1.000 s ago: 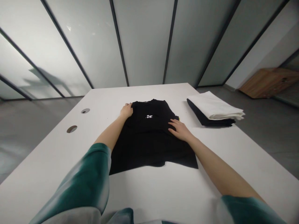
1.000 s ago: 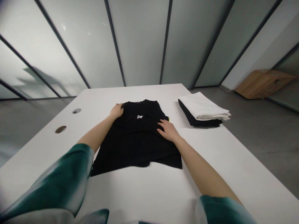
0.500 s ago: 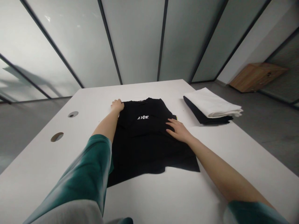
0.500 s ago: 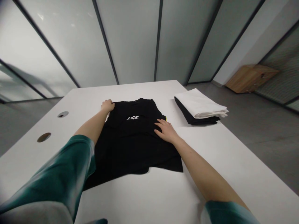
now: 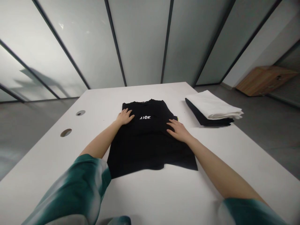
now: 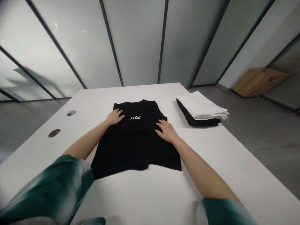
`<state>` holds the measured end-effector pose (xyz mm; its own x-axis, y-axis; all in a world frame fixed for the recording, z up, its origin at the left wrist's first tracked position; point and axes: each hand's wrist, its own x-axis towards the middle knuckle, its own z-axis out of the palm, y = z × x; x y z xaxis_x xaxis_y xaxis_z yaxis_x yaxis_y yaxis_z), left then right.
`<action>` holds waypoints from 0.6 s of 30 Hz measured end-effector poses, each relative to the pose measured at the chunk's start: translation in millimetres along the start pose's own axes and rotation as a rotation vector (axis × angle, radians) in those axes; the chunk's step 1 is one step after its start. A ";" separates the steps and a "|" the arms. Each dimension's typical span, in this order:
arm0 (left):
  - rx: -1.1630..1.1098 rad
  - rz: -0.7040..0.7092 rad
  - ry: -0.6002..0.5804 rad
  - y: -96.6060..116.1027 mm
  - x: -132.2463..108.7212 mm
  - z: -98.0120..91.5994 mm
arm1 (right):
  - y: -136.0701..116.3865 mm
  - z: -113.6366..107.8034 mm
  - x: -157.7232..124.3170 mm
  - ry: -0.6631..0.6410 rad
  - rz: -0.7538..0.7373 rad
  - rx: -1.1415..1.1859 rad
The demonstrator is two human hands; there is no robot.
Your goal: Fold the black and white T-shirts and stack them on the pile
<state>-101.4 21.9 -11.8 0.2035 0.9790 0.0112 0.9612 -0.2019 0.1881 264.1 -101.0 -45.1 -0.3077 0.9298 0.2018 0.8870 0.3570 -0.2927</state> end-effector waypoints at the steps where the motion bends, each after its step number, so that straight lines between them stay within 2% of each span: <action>1: 0.009 -0.010 -0.036 1.2 -4.6 2.1 | 0.0 0.9 0.1 0.012 0.003 0.004; 3: 0.002 -0.043 -0.042 2.9 -12.3 4.5 | 1.2 2.1 0.5 0.065 0.021 0.020; 5: -0.026 -0.072 0.024 3.9 -19.8 4.7 | 5.1 2.6 1.5 0.161 0.074 0.052; 9: -0.068 -0.122 0.116 -0.6 -39.3 2.3 | 20.4 3.9 5.7 0.320 0.275 0.140; 14: -0.117 -0.141 0.126 -22.5 -63.8 -3.5 | 31.3 8.0 9.9 0.319 0.359 0.218; 18: -0.218 -0.121 0.104 -36.6 -63.1 -8.0 | 30.2 2.4 19.4 0.266 0.444 0.150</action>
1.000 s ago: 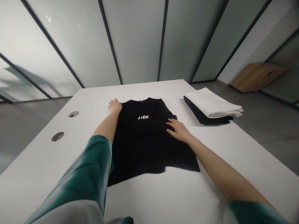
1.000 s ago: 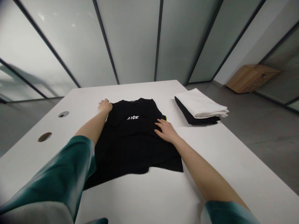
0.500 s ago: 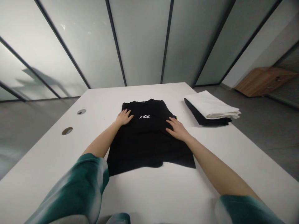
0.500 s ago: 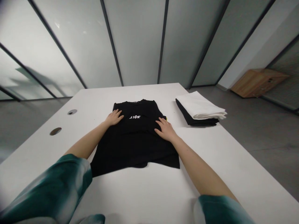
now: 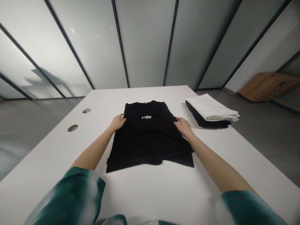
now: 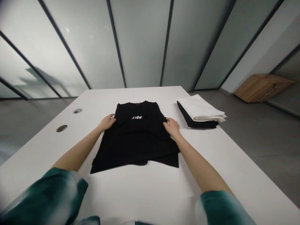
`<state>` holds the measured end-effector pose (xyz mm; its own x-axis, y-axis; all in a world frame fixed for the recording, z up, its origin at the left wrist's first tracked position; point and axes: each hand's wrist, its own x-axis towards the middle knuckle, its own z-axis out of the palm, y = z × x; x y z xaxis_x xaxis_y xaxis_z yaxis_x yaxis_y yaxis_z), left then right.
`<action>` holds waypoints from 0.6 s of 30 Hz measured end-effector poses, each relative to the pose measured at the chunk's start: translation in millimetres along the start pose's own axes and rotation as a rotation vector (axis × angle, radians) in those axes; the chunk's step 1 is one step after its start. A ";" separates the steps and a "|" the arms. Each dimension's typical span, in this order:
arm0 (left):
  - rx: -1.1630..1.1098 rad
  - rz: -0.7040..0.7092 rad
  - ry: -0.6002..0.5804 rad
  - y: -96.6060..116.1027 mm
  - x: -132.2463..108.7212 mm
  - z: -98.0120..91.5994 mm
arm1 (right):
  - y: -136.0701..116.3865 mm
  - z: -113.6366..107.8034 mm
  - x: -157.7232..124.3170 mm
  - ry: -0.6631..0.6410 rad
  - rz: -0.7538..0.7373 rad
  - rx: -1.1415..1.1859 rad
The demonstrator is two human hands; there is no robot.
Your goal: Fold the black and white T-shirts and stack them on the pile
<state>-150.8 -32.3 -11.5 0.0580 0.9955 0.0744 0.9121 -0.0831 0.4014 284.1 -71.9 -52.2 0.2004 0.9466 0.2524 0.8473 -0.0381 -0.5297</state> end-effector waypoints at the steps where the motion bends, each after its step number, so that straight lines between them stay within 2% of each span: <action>1: -0.035 -0.014 -0.016 -0.6 4.6 -0.4 | -2.6 -1.4 5.5 -0.025 0.012 -0.034; 6: -0.143 -0.088 -0.017 7.7 42.5 5.5 | -19.0 0.1 53.1 -0.185 -0.019 -0.006; 9: -0.164 -0.133 0.014 15.8 67.3 12.1 | -32.2 10.7 83.7 -0.212 -0.046 0.029; 12: -0.167 -0.186 0.016 21.7 87.2 15.5 | -46.5 21.6 106.4 -0.250 0.003 0.014; 15: -0.151 -0.228 0.012 25.4 102.8 9.6 | -58.5 24.7 124.7 -0.334 0.060 0.012; 18: -0.123 -0.271 0.051 30.1 118.5 -7.9 | -68.4 17.7 144.5 -0.296 0.059 -0.009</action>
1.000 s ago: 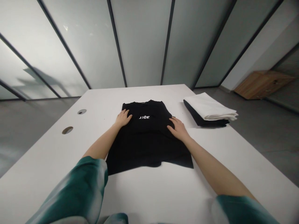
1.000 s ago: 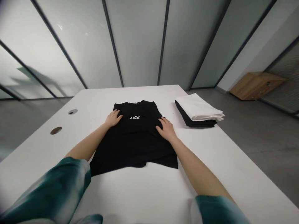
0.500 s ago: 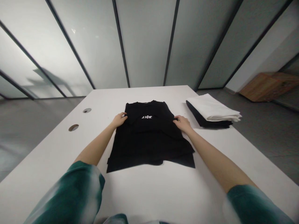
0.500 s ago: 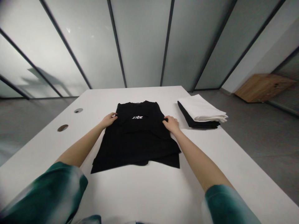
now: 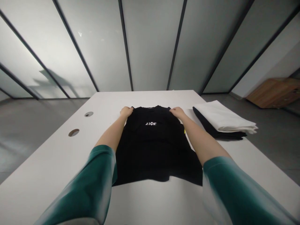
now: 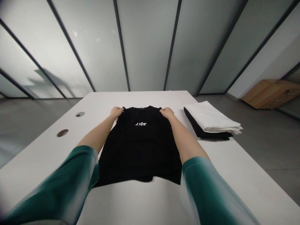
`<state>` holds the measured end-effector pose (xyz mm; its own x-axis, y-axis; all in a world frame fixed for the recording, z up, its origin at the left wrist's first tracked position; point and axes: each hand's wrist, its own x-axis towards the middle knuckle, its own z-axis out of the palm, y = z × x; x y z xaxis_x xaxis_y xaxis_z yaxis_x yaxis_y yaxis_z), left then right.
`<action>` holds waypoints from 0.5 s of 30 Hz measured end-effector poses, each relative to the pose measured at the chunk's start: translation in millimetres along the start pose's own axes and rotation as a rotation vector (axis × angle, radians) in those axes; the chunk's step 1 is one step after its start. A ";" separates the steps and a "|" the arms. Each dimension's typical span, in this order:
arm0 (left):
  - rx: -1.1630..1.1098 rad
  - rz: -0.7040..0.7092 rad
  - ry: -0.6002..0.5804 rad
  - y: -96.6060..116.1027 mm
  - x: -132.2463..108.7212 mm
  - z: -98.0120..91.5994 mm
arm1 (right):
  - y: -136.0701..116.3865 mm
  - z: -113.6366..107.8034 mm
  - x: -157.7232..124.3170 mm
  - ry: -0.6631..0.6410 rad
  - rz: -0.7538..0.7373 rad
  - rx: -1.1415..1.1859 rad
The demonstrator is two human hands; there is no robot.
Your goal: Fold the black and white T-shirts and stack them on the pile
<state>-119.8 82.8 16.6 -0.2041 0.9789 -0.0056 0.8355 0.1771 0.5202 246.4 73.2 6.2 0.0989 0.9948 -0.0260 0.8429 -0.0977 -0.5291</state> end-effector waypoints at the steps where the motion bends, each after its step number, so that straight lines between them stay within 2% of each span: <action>1: -0.003 0.000 0.031 4.5 4.8 -6.6 | -3.5 -5.6 5.1 0.038 -0.019 0.002; 4: -0.041 0.067 0.091 17.9 14.9 -23.6 | -12.9 -21.9 14.8 0.114 -0.127 0.059; 8: 0.008 0.194 -0.010 20.4 2.6 -29.2 | -13.2 -31.5 1.0 0.100 -0.212 0.092; 11: 0.130 0.283 -0.094 0.5 -30.6 -23.2 | 3.8 -25.6 -33.8 0.100 -0.285 0.001; 15: 0.281 0.234 -0.189 -44.0 -92.2 -12.8 | 42.6 -8.5 -98.3 0.070 -0.260 -0.204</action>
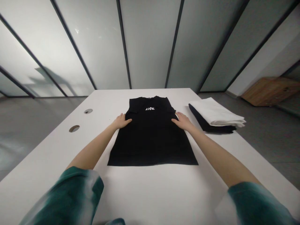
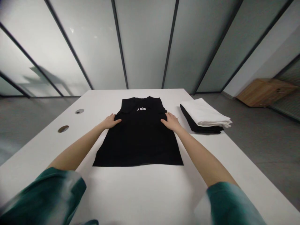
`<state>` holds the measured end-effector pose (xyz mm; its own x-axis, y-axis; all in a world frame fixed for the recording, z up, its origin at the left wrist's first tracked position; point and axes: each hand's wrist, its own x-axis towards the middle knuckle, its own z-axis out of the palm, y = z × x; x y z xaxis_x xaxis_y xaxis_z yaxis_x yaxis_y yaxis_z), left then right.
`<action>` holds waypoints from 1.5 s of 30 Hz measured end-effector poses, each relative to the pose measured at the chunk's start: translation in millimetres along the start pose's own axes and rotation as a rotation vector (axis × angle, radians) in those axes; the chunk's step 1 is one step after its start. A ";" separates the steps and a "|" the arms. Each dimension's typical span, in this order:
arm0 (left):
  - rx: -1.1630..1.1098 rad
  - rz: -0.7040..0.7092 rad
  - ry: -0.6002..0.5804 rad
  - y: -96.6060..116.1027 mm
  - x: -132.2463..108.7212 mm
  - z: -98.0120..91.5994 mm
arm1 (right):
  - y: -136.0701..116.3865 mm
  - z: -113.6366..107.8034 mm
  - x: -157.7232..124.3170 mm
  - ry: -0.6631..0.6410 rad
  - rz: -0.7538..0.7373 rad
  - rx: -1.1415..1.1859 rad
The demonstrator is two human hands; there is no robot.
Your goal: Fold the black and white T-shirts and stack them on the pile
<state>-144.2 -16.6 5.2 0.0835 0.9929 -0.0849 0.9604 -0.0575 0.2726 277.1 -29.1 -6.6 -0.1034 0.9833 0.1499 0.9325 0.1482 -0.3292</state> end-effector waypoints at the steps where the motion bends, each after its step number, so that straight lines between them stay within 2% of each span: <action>1: 0.018 -0.002 -0.015 -5.4 -17.1 7.1 | 4.5 4.1 -18.8 -0.023 0.013 -0.029; 5: 0.088 0.010 0.027 -14.4 -79.3 21.5 | 15.1 11.1 -85.9 -0.053 0.024 -0.085; 9: 0.132 -0.073 0.122 -3.5 -124.8 15.4 | 5.7 0.6 -135.3 -0.009 0.093 -0.158; 12: 0.143 -0.134 0.050 7.1 -145.2 8.4 | -8.8 -10.9 -156.9 -0.026 0.193 -0.220; 16: -0.007 -0.063 -0.123 11.0 -159.2 3.2 | -18.2 -18.5 -163.9 -0.116 0.148 -0.103; 20: -0.416 -0.012 -0.170 1.8 -169.4 -1.7 | -12.3 -21.9 -162.3 -0.163 0.182 0.197; 23: -0.679 -0.052 -0.192 -8.7 -179.2 -3.7 | -6.0 -28.7 -169.6 -0.259 0.202 0.411; 26: -0.808 -0.128 -0.242 -17.8 -190.8 -2.3 | -1.8 -36.8 -184.4 -0.372 0.264 0.565; 30: -0.932 -0.063 -0.288 -22.9 -203.6 -4.2 | -1.0 -45.2 -201.3 -0.427 0.291 0.689; 34: -0.843 0.075 -0.281 -22.6 -205.5 -25.3 | -7.6 -70.1 -203.9 -0.462 0.218 0.703; 36: -0.804 0.172 -0.357 -24.0 -201.6 -43.5 | -10.7 -91.2 -198.6 -0.519 0.158 0.679; 38: -0.879 0.262 -0.430 -26.4 -193.9 -63.5 | -11.8 -111.8 -186.7 -0.556 0.107 0.726; 40: -1.079 0.338 -0.407 -26.8 -180.6 -80.9 | -12.1 -125.1 -166.1 -0.450 0.069 0.887; 41: -1.198 0.367 -0.349 -25.2 -171.2 -87.2 | -12.5 -127.7 -152.4 -0.333 0.051 0.995; 43: -1.395 0.395 -0.180 -17.5 -146.8 -92.6 | -15.5 -123.8 -119.6 -0.053 0.021 1.209; 45: -1.477 0.368 -0.008 -4.2 -116.4 -87.0 | -21.3 -109.5 -84.1 0.165 -0.001 1.327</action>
<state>-181.1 -122.8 97.3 0.2572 0.9463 0.1960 -0.2308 -0.1368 0.9634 303.8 -126.5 89.8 0.0268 0.9727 0.2304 -0.1171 0.2319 -0.9657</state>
